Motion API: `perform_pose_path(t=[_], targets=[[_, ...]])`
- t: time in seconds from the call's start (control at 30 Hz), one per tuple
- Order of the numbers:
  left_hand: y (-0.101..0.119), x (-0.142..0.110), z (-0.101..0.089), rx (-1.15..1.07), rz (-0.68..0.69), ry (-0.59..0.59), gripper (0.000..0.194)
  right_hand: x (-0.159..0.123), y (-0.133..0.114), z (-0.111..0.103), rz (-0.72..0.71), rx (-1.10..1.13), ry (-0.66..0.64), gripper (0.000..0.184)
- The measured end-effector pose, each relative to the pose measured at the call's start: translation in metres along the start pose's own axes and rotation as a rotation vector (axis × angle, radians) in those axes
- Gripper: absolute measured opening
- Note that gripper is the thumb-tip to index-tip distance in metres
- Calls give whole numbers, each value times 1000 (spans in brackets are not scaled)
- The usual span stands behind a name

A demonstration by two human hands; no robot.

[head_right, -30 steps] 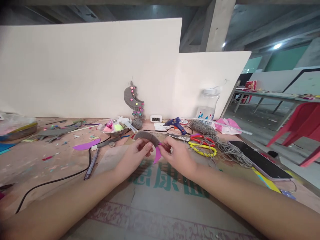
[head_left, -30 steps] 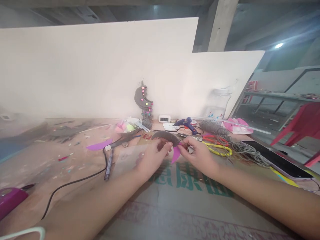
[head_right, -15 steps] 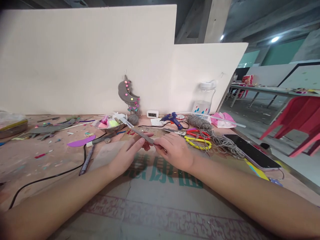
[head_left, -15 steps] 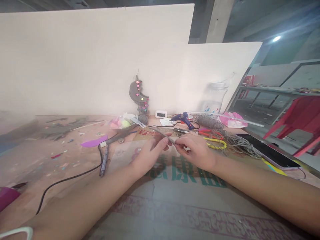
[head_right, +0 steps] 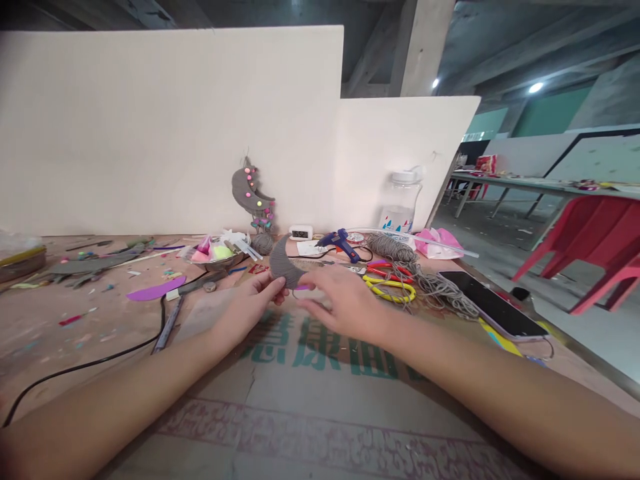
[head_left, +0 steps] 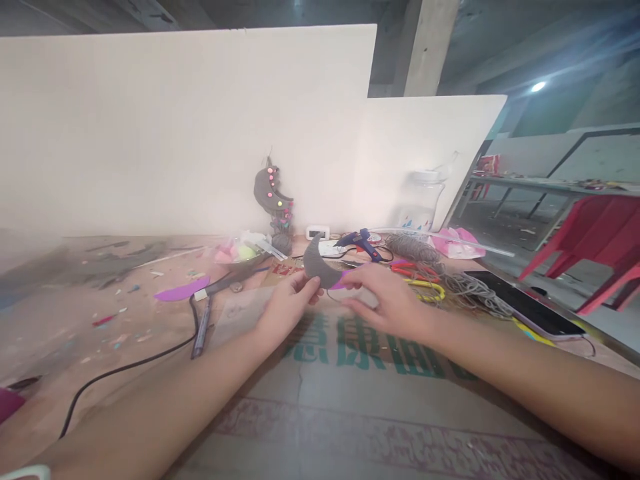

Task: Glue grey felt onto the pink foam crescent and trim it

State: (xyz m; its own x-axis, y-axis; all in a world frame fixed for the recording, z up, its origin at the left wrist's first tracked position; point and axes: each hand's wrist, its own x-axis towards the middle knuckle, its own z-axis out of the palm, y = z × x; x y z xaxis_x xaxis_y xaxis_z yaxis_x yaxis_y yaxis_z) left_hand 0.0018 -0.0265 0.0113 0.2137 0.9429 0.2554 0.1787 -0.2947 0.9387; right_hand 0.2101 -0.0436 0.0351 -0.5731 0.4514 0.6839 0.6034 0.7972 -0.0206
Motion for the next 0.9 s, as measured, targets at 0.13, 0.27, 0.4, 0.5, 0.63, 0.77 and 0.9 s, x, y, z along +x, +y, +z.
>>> perform_pose_path(t=[0.13,0.27,0.4,0.5,0.63,0.77,0.9], targets=[[-3,3,1,-73,-48,32,25,3,44,-16,412,13,66,37],[-11,5,1,-111,-38,38,27,-5,95,-14,763,-18,58,32],[-13,5,2,-125,-36,21,27,-5,123,-6,852,29,-62,39],[-9,3,3,-161,-40,-3,29,5,134,1,863,77,-144,50],[-6,1,3,-168,-56,10,32,21,145,18,849,113,-215,45],[-6,1,3,-165,-84,23,36,30,151,39,884,69,-230,36],[-4,2,4,-176,-95,3,33,35,151,45,950,-10,-177,31]])
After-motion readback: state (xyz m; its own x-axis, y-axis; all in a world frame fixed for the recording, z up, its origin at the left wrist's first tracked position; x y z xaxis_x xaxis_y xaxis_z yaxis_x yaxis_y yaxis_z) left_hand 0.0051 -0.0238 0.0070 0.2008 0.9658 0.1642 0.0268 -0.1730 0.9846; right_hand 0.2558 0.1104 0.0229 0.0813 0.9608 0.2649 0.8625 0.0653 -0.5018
